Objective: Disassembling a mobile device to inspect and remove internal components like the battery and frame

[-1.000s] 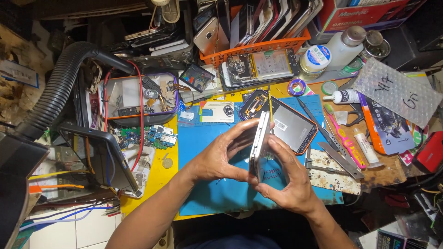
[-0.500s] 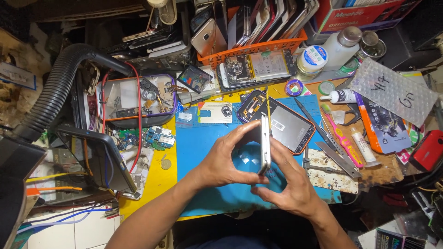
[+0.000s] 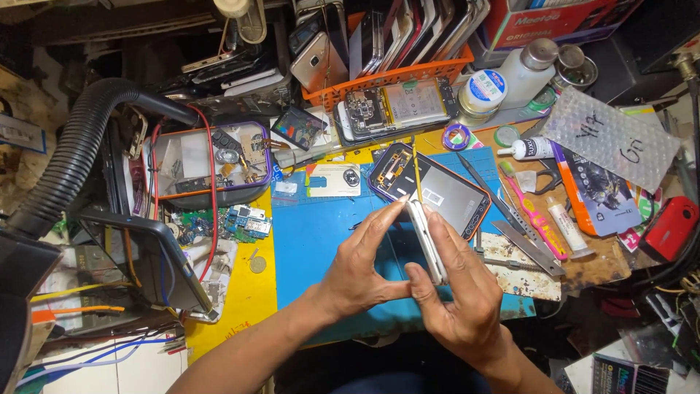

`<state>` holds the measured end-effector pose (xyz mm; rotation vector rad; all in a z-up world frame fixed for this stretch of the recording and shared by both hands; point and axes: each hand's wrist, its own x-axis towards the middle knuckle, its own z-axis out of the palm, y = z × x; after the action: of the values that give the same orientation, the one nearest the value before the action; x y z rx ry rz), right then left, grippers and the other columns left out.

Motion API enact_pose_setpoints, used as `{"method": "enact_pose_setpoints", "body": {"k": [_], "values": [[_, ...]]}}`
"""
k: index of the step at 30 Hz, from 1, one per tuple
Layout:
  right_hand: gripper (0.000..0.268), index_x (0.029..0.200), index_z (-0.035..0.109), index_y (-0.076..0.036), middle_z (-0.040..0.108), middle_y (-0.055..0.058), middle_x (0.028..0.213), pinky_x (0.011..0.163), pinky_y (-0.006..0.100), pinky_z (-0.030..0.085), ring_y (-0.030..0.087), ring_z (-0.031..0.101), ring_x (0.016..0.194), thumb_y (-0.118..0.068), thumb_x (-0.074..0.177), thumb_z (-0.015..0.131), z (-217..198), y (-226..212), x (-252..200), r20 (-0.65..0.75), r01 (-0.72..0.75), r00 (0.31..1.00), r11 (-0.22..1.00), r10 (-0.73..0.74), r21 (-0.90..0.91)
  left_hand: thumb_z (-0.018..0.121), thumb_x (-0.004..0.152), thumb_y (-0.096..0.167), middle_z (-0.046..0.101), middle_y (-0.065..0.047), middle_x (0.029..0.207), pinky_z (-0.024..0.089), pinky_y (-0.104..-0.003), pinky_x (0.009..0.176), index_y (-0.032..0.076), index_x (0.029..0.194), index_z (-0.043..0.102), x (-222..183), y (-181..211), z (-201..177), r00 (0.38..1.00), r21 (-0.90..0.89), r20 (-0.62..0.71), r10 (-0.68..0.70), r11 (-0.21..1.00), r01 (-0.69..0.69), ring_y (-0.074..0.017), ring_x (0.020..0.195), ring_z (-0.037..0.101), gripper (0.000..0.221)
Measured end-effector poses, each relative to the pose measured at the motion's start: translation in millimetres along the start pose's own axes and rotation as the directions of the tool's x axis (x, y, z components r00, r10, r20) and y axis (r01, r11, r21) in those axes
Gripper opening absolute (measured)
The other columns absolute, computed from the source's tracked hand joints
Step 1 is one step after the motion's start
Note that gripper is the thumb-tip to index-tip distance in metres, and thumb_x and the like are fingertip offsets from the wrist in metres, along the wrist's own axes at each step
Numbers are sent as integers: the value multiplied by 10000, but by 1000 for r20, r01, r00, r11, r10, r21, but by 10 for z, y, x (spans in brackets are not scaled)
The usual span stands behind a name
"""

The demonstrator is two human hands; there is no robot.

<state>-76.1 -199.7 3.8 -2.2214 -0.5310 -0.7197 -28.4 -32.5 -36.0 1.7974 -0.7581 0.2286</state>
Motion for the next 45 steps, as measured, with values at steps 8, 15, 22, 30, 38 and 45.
{"method": "enact_pose_setpoints", "body": {"k": [8,15,22,30,38,45], "values": [[461,1405,545,10,665,189,1384,1007,336,574,284,724,1199,-144,978,626,-69,83,-36,19,-222,975,970,221,97,750,931,330,620,-225,1391,501,-418,1146,-2,1438,488,41,4,-104,999,42,-41,18,999,-16,-346,1295,634,661],[366,1288,627,-57,755,121,1277,945,307,614,223,751,1134,-199,952,624,-220,123,98,252,-430,902,783,351,450,629,1032,318,667,-93,1007,509,-316,810,49,1368,597,151,134,-322,999,-54,-31,45,997,-46,-216,860,609,432],[322,1265,622,-47,770,118,1211,1042,353,586,251,742,1192,-136,957,652,-142,178,258,223,-268,959,812,174,519,647,1013,222,764,-79,1004,531,-310,674,65,1201,684,126,104,-332,984,65,-67,166,985,-162,-188,724,673,248],[1170,1596,287,-58,497,191,1513,1090,445,483,347,517,1408,-489,705,910,292,203,-145,20,-303,953,952,303,32,704,955,176,778,-135,1011,563,-306,593,59,1120,665,71,144,-232,960,218,-221,171,968,-122,-209,674,680,206],[1052,1573,325,-36,420,213,1520,1152,428,442,336,475,1434,-405,721,820,143,383,-91,127,-255,965,935,229,245,817,810,360,485,-138,1436,631,-234,638,75,1554,359,656,512,-593,928,-144,366,-70,981,131,-129,748,619,919],[1028,1514,418,-15,484,191,1497,1110,420,482,315,535,1384,-485,702,836,151,488,-153,134,-289,955,932,265,219,832,683,473,586,-61,1329,530,-270,666,155,1474,456,969,561,-672,797,-45,588,-141,977,206,-127,891,662,932]]}}
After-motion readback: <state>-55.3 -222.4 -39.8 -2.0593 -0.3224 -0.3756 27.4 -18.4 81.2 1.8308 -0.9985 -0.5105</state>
